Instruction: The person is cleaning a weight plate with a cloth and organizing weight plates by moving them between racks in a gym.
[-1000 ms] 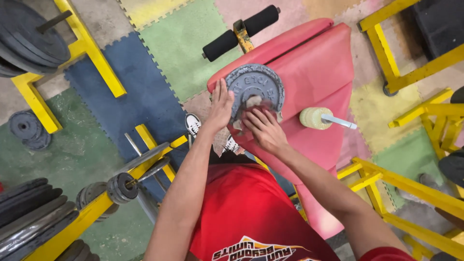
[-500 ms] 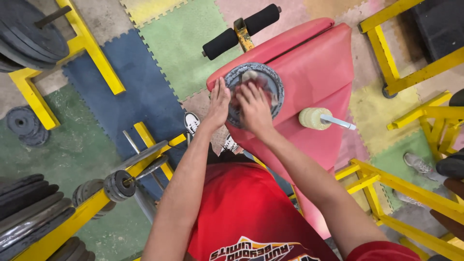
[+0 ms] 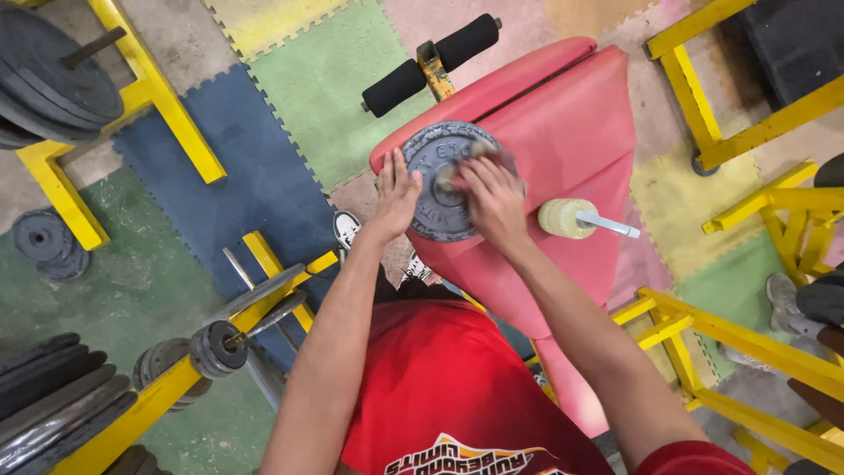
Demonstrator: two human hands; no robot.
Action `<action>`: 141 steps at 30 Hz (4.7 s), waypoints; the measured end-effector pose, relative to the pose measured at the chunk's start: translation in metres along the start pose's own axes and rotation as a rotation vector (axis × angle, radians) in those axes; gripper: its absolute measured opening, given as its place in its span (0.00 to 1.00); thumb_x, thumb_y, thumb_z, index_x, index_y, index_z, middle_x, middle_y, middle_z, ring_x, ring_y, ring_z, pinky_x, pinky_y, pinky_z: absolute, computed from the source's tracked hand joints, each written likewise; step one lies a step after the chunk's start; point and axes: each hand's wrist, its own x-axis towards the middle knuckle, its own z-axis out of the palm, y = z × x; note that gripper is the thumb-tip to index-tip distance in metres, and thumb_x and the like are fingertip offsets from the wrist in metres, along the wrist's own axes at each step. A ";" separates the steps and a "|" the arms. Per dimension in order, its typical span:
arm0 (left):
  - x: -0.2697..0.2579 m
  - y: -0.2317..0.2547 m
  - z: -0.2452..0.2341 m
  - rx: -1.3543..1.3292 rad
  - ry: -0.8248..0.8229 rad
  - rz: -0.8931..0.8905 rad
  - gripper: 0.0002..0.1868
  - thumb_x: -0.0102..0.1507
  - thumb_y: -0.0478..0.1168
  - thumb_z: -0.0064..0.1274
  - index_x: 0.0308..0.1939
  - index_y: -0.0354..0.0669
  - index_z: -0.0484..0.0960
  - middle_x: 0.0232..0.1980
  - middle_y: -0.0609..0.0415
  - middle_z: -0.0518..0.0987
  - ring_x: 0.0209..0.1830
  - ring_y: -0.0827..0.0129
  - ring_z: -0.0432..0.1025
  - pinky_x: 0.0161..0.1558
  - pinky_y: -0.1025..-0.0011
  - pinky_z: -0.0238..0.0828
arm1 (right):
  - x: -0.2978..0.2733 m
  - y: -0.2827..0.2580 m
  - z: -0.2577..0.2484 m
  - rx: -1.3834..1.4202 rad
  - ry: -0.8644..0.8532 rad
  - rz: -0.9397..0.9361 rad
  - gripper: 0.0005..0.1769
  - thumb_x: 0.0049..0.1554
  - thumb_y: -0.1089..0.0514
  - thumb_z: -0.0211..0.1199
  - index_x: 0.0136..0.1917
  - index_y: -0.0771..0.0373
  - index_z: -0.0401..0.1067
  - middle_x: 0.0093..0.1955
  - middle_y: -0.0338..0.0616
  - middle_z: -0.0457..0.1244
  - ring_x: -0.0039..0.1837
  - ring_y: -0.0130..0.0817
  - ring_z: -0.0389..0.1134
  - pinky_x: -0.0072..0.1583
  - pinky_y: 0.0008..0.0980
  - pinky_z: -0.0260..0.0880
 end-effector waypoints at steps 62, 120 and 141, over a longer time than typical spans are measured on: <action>-0.019 0.009 -0.003 0.157 0.136 0.115 0.43 0.73 0.65 0.26 0.83 0.45 0.37 0.85 0.37 0.42 0.84 0.40 0.39 0.79 0.51 0.36 | 0.051 0.001 0.016 0.080 -0.162 0.213 0.26 0.62 0.56 0.60 0.73 0.54 0.64 0.77 0.53 0.55 0.78 0.58 0.55 0.76 0.53 0.54; -0.076 -0.064 0.052 -0.576 0.510 -0.283 0.15 0.67 0.43 0.53 0.50 0.35 0.82 0.45 0.46 0.86 0.44 0.62 0.80 0.47 0.65 0.73 | 0.119 -0.022 0.036 0.173 -0.433 0.432 0.31 0.53 0.36 0.70 0.48 0.68 0.73 0.41 0.61 0.69 0.46 0.59 0.72 0.47 0.54 0.70; -0.087 -0.105 -0.277 -0.592 1.098 -0.409 0.18 0.56 0.43 0.70 0.36 0.35 0.79 0.31 0.55 0.79 0.30 0.72 0.69 0.36 0.68 0.70 | 0.259 -0.182 0.221 0.619 -0.690 0.509 0.31 0.59 0.41 0.63 0.54 0.76 0.70 0.44 0.58 0.71 0.46 0.43 0.73 0.49 0.41 0.73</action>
